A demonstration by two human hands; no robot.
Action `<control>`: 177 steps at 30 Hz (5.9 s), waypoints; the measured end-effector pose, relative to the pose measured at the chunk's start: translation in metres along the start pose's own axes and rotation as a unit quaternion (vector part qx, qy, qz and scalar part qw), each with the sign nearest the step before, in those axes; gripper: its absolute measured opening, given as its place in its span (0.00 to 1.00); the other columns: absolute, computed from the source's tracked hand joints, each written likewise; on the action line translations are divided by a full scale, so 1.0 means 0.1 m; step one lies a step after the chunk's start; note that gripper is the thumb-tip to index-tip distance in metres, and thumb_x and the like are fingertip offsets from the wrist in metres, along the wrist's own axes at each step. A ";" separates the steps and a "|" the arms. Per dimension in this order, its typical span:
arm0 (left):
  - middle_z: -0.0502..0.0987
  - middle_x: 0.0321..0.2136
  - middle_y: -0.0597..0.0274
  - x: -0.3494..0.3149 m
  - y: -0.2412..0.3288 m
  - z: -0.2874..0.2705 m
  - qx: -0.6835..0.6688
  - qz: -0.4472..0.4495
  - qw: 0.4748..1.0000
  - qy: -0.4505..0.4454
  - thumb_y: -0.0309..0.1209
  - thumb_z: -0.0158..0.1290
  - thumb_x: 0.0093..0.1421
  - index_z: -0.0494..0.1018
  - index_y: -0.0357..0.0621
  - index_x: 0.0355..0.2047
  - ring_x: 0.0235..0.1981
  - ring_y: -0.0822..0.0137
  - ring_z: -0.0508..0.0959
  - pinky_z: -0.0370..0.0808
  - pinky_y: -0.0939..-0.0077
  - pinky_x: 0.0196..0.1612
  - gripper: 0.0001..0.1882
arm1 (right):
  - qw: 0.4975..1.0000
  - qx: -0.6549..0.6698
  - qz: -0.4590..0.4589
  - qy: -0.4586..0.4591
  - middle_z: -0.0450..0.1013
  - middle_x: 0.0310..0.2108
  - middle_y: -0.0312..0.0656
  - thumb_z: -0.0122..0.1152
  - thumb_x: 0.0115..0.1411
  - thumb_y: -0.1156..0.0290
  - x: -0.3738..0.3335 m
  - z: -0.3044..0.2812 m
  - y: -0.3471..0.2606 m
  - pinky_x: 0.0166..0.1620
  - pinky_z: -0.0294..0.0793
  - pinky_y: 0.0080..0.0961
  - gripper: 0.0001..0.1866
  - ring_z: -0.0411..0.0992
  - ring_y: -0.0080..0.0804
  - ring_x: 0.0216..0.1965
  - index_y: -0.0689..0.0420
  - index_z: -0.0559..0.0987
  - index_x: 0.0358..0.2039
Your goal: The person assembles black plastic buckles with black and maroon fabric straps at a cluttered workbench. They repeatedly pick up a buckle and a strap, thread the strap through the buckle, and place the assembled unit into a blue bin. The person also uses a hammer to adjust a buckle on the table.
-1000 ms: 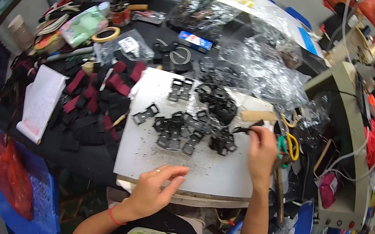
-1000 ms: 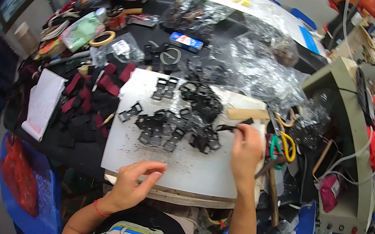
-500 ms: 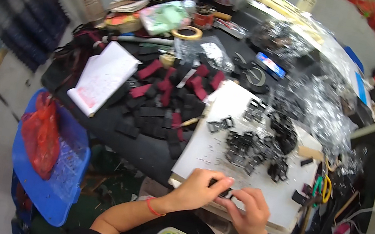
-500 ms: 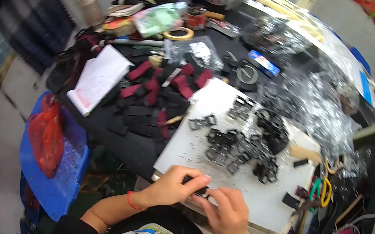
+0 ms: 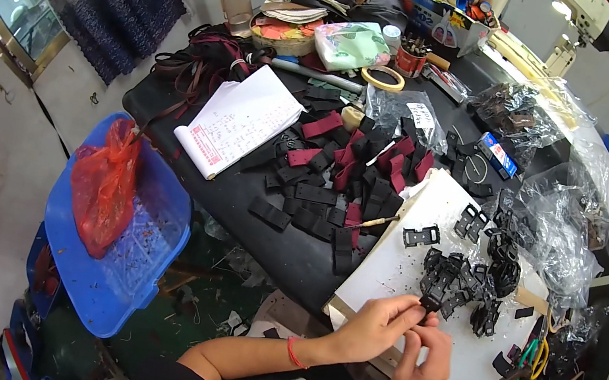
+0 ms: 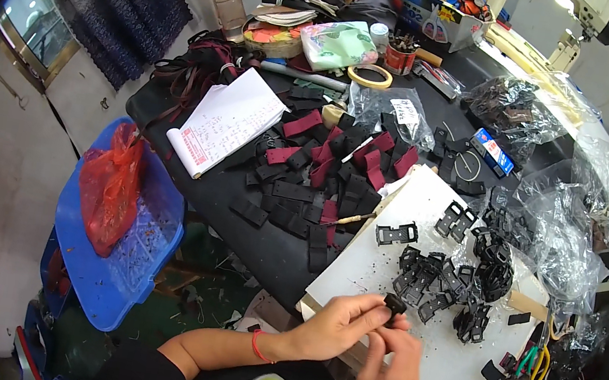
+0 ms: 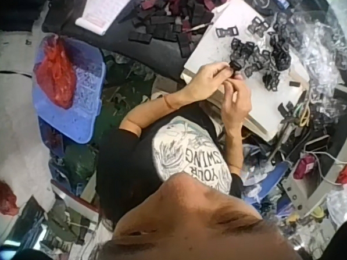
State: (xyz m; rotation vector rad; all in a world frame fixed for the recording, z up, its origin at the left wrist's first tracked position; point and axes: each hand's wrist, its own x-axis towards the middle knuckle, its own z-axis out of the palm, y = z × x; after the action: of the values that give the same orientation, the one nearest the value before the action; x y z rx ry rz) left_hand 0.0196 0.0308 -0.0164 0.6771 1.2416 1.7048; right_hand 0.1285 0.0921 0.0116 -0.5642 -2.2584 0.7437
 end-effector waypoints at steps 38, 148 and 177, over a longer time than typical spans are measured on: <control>0.69 0.49 0.55 0.06 0.06 -0.95 0.620 0.172 0.720 0.261 0.32 0.62 0.49 0.73 0.40 0.36 0.52 0.54 0.66 0.61 0.59 0.51 0.16 | 0.993 0.098 0.065 0.013 0.74 0.36 0.46 0.66 0.47 0.84 0.05 -0.06 0.22 0.33 0.74 0.22 0.13 0.73 0.30 0.33 0.62 0.76 0.34; 0.76 0.21 0.58 -0.22 0.27 0.00 0.146 -0.012 0.986 0.077 0.25 0.48 0.62 0.71 0.34 0.38 0.20 0.72 0.75 0.70 0.77 0.22 0.07 | 0.981 0.126 0.125 0.072 0.68 0.23 0.41 0.58 0.58 0.76 0.11 0.21 0.01 0.22 0.65 0.21 0.04 0.67 0.24 0.19 0.63 0.74 0.29; 0.76 0.39 0.54 -0.26 0.36 -0.25 -0.055 -0.118 0.991 -0.014 0.20 0.45 0.64 0.68 0.28 0.50 0.40 0.68 0.78 0.77 0.80 0.45 0.15 | 0.993 0.023 0.104 0.043 0.72 0.19 0.41 0.68 0.51 0.75 0.08 0.03 -0.03 0.21 0.66 0.22 0.07 0.69 0.29 0.17 0.60 0.76 0.28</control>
State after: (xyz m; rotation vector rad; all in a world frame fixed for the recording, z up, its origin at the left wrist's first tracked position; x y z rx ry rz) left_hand -0.0015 -0.0072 0.0099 0.4662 1.1498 1.5490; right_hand 0.1200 0.0938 0.0152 -0.8033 -2.1200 0.8545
